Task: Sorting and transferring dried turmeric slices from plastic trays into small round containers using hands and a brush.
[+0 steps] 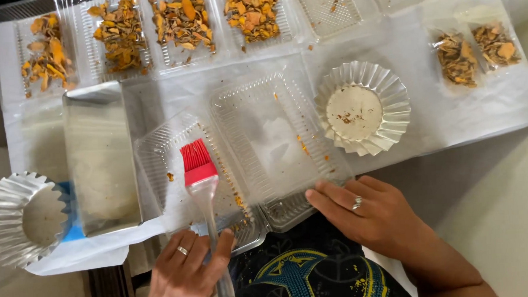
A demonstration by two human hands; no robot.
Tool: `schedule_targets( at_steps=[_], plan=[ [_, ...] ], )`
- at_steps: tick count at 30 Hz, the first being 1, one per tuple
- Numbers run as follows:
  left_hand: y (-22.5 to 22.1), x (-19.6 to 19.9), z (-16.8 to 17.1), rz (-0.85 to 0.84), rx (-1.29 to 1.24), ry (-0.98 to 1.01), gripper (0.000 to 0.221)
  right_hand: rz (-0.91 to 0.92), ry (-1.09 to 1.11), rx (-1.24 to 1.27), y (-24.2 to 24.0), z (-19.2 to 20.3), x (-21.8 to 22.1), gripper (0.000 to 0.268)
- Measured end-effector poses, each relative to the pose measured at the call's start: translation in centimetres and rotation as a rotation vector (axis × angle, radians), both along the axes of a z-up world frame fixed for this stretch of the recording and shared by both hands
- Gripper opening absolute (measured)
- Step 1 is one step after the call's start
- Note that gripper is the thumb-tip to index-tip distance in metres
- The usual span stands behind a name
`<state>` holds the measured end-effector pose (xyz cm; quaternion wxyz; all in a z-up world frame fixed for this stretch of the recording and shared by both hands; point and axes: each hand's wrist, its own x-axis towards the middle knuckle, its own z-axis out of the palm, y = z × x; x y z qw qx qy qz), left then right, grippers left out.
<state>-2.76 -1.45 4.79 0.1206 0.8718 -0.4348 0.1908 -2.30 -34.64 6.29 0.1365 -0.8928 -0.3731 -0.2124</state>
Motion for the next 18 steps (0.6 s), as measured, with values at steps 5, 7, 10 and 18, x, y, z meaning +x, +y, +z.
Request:
schedule_targets(
  at_steps=[5, 7, 10, 18],
  plan=[
    [-2.7, 2.3, 3.1, -0.079, 0.101, -0.103, 0.020, -0.146, -0.100, -0.095, -3.4, 2.3, 0.2, 0.022],
    [-5.2, 5.0, 5.0, -0.106, 0.109, -0.120, 0.025, -0.228, -0.053, -0.092, -6.8, 1.5, 0.5, 0.027],
    [-9.7, 10.1, 6.5, -0.135, 0.138, -0.206, 0.023, -0.425, -0.121, -0.183, -10.9, 1.2, 3.1, 0.026],
    [-25.6, 28.8, -2.6, -0.145, 0.023, -0.528, 0.018, -0.550, -0.202, -0.170, -24.3, -3.3, 17.8, 0.020]
  ],
)
